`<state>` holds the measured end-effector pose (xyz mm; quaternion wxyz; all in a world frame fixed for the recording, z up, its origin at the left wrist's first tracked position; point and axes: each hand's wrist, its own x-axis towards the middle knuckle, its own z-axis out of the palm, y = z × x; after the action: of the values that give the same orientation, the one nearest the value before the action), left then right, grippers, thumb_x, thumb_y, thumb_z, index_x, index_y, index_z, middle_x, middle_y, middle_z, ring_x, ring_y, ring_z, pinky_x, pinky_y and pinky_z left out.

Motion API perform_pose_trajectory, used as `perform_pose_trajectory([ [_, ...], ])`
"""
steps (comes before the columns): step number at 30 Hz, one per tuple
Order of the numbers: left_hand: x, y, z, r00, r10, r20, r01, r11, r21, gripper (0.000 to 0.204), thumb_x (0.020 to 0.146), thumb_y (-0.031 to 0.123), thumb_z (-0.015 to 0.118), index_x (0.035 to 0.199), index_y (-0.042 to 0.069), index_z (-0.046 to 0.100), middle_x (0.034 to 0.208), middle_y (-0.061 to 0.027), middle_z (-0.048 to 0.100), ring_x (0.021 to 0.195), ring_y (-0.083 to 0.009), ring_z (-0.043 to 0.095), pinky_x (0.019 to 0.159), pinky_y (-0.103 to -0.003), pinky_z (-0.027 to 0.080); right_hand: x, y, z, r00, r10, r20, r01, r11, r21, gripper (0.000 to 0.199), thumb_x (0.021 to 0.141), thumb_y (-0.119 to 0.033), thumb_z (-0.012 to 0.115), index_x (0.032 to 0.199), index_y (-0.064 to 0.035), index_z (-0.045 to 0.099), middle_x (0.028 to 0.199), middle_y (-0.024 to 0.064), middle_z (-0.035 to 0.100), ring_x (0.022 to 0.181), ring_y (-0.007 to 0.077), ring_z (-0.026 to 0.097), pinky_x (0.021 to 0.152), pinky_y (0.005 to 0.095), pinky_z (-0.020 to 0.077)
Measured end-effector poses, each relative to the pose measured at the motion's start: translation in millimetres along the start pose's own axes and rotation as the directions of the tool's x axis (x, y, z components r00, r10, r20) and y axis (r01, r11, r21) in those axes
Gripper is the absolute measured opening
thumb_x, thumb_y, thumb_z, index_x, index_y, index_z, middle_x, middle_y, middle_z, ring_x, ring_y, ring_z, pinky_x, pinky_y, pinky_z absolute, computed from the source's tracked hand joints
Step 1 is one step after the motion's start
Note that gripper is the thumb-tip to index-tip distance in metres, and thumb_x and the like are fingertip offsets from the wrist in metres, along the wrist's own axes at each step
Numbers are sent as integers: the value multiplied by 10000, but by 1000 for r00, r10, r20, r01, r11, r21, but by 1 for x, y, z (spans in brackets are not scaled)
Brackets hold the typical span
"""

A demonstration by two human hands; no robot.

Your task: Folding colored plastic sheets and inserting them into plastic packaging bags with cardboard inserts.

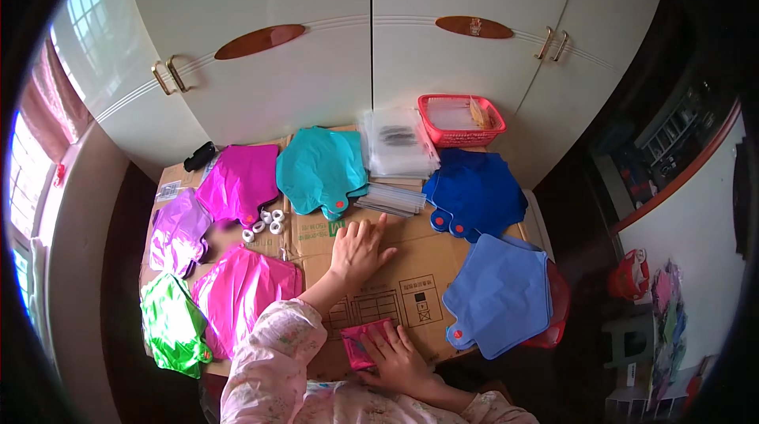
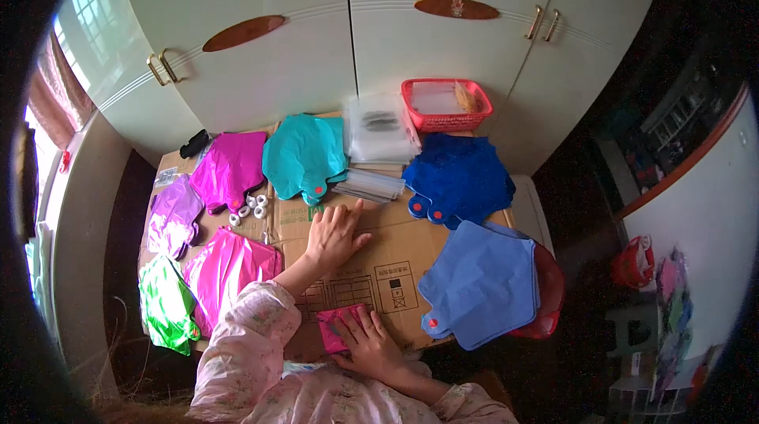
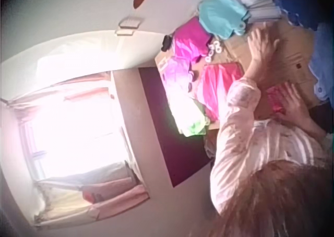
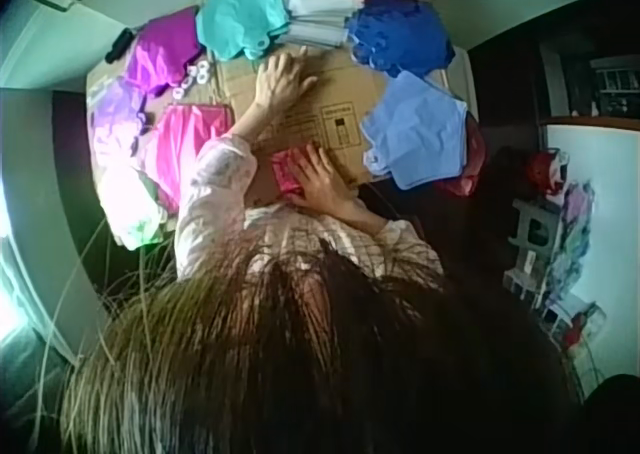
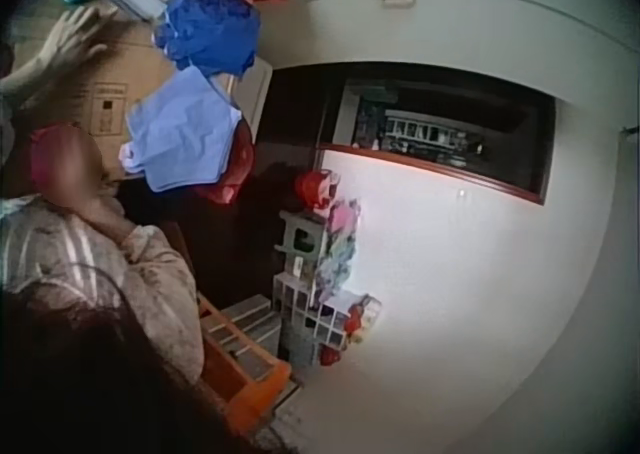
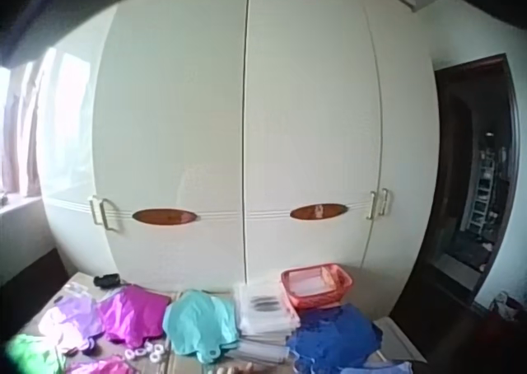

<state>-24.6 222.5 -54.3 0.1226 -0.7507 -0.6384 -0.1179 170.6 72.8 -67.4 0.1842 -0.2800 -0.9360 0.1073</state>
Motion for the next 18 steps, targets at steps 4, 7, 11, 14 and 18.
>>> perform_pose_trajectory([
  [4,0,-1,-1,1000,-4,9,4,1000,-10,722,842,556,559,1413,130,437,999,-68,533,913,-227,507,785,-376,407,1,0,-1,1000,8,3,-8,1000,19,739,782,-569,625,1319,-70,529,1356,185,494,1285,418,422,1049,556,349],
  [7,1,-1,-1,999,-16,48,18,999,-37,716,858,547,543,1419,122,415,1027,-79,524,942,-244,498,806,-399,405,0,0,1,1000,12,10,-12,1000,26,739,775,-561,638,1318,-71,530,1366,187,484,1295,421,411,1048,558,351],
  [11,1,-2,0,996,-31,80,35,998,-50,727,865,543,537,1433,116,389,1048,-87,518,959,-254,491,818,-415,404,0,1,0,1000,11,10,-11,999,33,738,768,-549,652,1317,-72,530,1378,189,473,1308,423,396,1051,556,349],
  [14,1,-2,-1,1000,-10,2,10,1000,5,709,858,538,543,1412,111,430,1003,-74,532,934,-231,506,791,-382,405,1,0,-2,1000,15,13,-15,999,33,734,772,-547,651,1319,-74,529,1384,189,467,1311,423,392,1053,554,349],
  [18,2,-2,-2,1000,-16,18,16,1000,5,718,860,541,539,1418,105,420,1010,-74,534,935,-232,506,793,-382,405,0,0,1,999,25,23,-26,999,44,748,781,-549,641,1354,-90,497,1412,183,437,1322,423,377,1060,552,341],
])
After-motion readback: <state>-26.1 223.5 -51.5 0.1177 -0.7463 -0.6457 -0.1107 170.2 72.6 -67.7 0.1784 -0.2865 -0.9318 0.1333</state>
